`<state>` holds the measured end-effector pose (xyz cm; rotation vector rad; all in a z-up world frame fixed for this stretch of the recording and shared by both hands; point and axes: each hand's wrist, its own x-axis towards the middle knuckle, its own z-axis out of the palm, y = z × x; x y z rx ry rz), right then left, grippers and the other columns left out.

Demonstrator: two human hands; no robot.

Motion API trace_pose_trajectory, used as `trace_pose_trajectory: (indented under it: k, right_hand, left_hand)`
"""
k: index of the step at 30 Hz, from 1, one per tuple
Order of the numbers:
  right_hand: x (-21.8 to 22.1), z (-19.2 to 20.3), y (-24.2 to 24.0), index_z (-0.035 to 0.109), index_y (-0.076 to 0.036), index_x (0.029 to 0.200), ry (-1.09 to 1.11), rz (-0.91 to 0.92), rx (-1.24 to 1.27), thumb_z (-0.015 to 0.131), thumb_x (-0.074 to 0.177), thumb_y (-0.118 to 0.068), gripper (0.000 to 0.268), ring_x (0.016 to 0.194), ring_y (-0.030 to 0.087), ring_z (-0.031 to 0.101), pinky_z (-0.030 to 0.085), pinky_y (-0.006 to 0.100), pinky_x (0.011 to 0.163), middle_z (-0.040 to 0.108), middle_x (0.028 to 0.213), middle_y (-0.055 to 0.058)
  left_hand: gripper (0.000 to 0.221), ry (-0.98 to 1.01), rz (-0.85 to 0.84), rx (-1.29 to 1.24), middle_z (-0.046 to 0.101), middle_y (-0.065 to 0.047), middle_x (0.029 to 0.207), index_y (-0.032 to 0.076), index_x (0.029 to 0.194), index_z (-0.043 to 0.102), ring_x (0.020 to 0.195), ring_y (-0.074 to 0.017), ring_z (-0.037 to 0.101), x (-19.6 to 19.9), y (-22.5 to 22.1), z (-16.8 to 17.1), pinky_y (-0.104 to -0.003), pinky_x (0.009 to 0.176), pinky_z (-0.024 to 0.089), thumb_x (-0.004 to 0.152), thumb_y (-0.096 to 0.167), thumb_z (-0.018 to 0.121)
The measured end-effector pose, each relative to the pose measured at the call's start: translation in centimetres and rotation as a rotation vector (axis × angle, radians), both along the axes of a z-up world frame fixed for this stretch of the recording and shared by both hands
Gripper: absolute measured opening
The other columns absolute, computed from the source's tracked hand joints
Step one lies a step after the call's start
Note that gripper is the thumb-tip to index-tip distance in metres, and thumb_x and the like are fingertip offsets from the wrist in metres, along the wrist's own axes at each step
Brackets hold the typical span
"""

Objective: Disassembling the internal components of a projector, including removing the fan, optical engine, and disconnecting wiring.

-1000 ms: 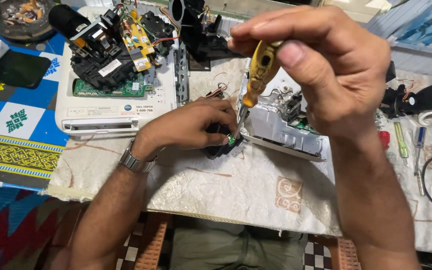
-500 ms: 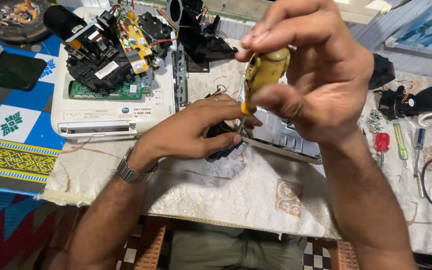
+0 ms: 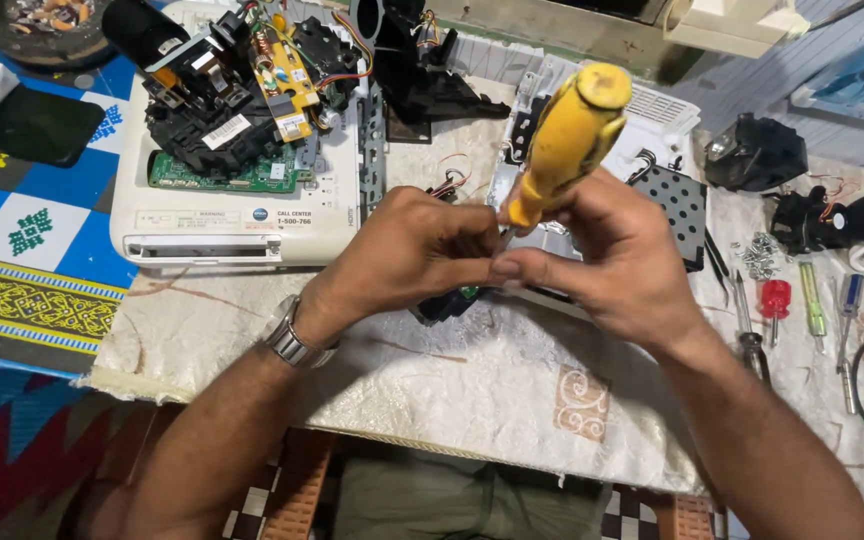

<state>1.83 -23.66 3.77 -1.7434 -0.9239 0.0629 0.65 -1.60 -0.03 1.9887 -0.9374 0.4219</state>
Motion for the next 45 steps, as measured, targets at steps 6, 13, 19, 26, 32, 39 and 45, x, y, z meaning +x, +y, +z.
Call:
trace_pose_trajectory:
  k: [6,13,19,26,32,39,45]
  right_hand:
    - [-0.6,-1.3,0.2,0.064,0.0,0.112,0.052,-0.051,0.145,0.075,0.09,0.006,0.025,0.107,0.024,0.074,0.066,0.032,0.102,0.071,0.113,0.012]
    - [-0.9,-1.3,0.4,0.054,-0.002,0.127,0.082,0.076,0.194,0.057,0.102,0.008,0.026,0.117,0.028,0.072,0.063,0.039,0.111,0.068,0.118,0.014]
    - [-1.9,0.0,1.1,0.054,0.002,0.13,0.128,-0.001,0.138,0.071,0.094,0.0,0.04,0.109,0.024,0.072,0.063,0.037,0.108,0.069,0.114,0.014]
    - [-2.8,1.1,1.2,0.039,0.004,0.15,0.154,-0.047,0.107,0.057,0.1,0.006,0.053,0.123,0.032,0.071,0.064,0.04,0.108,0.071,0.124,0.018]
    - [-2.6,2.2,0.3,0.037,0.005,0.153,0.081,-0.07,0.09,0.055,0.102,0.006,0.054,0.1,0.022,0.071,0.058,0.026,0.082,0.072,0.122,0.018]
    - [-2.0,2.6,-1.2,0.037,0.009,0.15,0.009,-0.135,0.184,0.055,0.103,0.008,0.051,0.115,0.032,0.072,0.061,0.033,0.104,0.07,0.12,0.024]
    - [-0.3,3.0,-7.6,0.039,0.004,0.153,-0.104,-0.315,0.362,0.055,0.11,0.008,0.046,0.117,0.034,0.071,0.065,0.04,0.107,0.067,0.121,0.023]
  left_hand:
    - [0.028,0.054,0.077,0.056,0.062,0.006,0.06,0.017,0.08,0.065,0.053,-0.0071,0.053,0.0,-0.1,-0.2,-0.027,0.053,0.043,0.083,0.035,0.087]
    - [0.028,0.192,-0.072,0.244,0.07,-0.003,0.079,0.012,0.099,0.073,0.065,-0.0203,0.06,-0.1,0.9,0.7,-0.039,0.06,0.046,0.096,0.035,0.057]
    - [0.028,0.149,-0.092,0.221,0.068,-0.005,0.071,0.01,0.101,0.073,0.06,-0.022,0.061,-0.1,0.9,0.5,-0.04,0.058,0.044,0.099,0.034,0.06]
    - [0.032,0.179,-0.019,0.126,0.08,-0.005,0.087,0.01,0.101,0.078,0.066,-0.0161,0.072,-0.3,0.9,0.8,-0.032,0.063,0.054,0.089,0.04,0.074]
    - [0.028,0.162,-0.115,0.177,0.076,-0.005,0.097,0.01,0.104,0.072,0.089,-0.0241,0.072,0.0,1.1,1.0,-0.038,0.08,0.051,0.097,0.035,0.063]
    - [0.022,0.196,-0.096,0.076,0.077,-0.006,0.109,0.011,0.118,0.07,0.099,-0.0226,0.071,0.4,0.4,0.0,-0.034,0.086,0.053,0.098,0.021,0.067]
    - [0.016,0.126,0.006,0.044,0.077,-0.004,0.098,0.009,0.104,0.074,0.085,-0.0156,0.071,0.1,-1.0,1.2,-0.028,0.075,0.052,0.093,0.021,0.075]
